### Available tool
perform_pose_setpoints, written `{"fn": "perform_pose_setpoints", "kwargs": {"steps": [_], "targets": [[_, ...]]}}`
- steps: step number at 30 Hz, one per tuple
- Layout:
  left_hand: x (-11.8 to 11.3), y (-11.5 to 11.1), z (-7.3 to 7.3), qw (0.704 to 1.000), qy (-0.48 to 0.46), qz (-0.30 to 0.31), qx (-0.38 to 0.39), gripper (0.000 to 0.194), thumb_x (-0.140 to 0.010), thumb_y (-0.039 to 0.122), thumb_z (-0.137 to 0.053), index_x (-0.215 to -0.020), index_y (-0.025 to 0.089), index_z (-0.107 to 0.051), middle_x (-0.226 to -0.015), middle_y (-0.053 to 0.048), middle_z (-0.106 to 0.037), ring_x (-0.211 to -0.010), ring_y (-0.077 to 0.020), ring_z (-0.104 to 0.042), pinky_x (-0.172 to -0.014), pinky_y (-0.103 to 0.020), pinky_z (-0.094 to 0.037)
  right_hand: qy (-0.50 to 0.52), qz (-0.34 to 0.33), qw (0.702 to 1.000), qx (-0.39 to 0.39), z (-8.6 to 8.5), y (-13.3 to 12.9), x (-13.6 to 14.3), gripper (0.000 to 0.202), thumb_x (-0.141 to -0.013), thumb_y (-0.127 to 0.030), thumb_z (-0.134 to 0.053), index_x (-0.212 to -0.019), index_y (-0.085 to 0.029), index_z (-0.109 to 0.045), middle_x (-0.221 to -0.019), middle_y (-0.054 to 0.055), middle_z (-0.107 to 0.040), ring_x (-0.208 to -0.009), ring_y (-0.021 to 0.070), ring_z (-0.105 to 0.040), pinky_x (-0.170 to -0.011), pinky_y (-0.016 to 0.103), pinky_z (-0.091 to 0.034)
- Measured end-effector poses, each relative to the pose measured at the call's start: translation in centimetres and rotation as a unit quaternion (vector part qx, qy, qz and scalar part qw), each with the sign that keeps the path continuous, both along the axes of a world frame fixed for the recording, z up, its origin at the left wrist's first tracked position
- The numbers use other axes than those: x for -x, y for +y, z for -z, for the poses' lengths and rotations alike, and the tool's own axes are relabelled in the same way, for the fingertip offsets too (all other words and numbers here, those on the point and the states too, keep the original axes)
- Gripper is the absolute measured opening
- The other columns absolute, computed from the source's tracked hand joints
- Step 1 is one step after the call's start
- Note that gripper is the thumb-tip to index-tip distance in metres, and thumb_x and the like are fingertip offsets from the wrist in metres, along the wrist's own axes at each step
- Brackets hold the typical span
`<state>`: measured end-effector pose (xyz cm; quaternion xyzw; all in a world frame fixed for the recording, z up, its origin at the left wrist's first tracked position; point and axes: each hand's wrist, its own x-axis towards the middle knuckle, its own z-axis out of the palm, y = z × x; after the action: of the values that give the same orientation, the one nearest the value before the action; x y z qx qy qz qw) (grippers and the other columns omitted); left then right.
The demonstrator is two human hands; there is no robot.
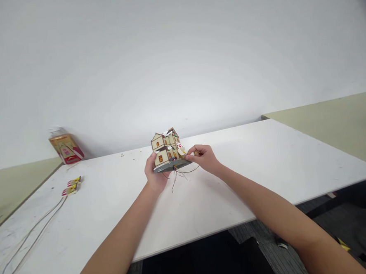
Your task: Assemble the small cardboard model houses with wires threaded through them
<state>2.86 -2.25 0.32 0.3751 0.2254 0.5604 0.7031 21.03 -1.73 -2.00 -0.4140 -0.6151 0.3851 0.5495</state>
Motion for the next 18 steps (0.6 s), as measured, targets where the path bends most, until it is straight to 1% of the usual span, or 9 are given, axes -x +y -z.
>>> {"fn": "perform_pose_setpoints", "kwargs": {"steps": [5, 10, 13, 18], "targets": [[-0.14, -0.22, -0.12, 1.000, -0.007, 0.002, -0.001, 0.053, -0.080, 0.049, -0.051, -0.118, 0.014, -0.061, -0.109, -0.012, -0.070, -0.109, -0.0339, -0.061, -0.090, -0.045, -0.051, 0.040, -0.023, 0.999, 0.020, -0.19, -0.08, 0.19, 0.032, -0.066, -0.049, -0.074, -0.066, -0.019, -0.063, -0.048, -0.010, -0.020, -0.049, 0.0064, -0.016, -0.051, 0.026, -0.016], [-0.17, -0.21, -0.12, 1.000, -0.011, -0.004, 0.011, 0.053, -0.079, 0.048, -0.052, -0.120, 0.016, -0.061, -0.108, -0.012, -0.070, -0.110, -0.0345, -0.061, -0.090, -0.047, -0.050, 0.044, -0.012, 0.998, 0.044, -0.28, -0.18, 0.37, 0.037, -0.067, -0.055, -0.071, -0.067, -0.018, -0.063, -0.049, -0.008, -0.025, -0.051, 0.0072, -0.021, -0.051, 0.026, -0.018], [-0.12, -0.10, 0.01, 1.000, -0.012, 0.002, 0.010, 0.054, -0.079, 0.049, -0.052, -0.120, 0.015, -0.061, -0.110, -0.012, -0.069, -0.110, -0.0344, -0.061, -0.090, -0.047, -0.050, 0.050, -0.007, 0.997, 0.055, -0.23, -0.13, 0.45, 0.037, -0.066, -0.054, -0.072, -0.066, -0.018, -0.063, -0.050, -0.008, -0.028, -0.051, 0.0074, -0.024, -0.051, 0.026, -0.019], [-0.08, -0.16, -0.01, 1.000, -0.012, 0.003, 0.005, 0.053, -0.079, 0.048, -0.052, -0.119, 0.014, -0.061, -0.110, -0.013, -0.069, -0.109, -0.0346, -0.061, -0.091, -0.047, -0.050, 0.080, -0.029, 0.993, 0.087, -0.29, -0.07, 0.51, 0.037, -0.062, -0.053, -0.076, -0.067, -0.017, -0.064, -0.051, -0.007, -0.033, -0.053, 0.0075, -0.027, -0.051, 0.025, -0.020]]}}
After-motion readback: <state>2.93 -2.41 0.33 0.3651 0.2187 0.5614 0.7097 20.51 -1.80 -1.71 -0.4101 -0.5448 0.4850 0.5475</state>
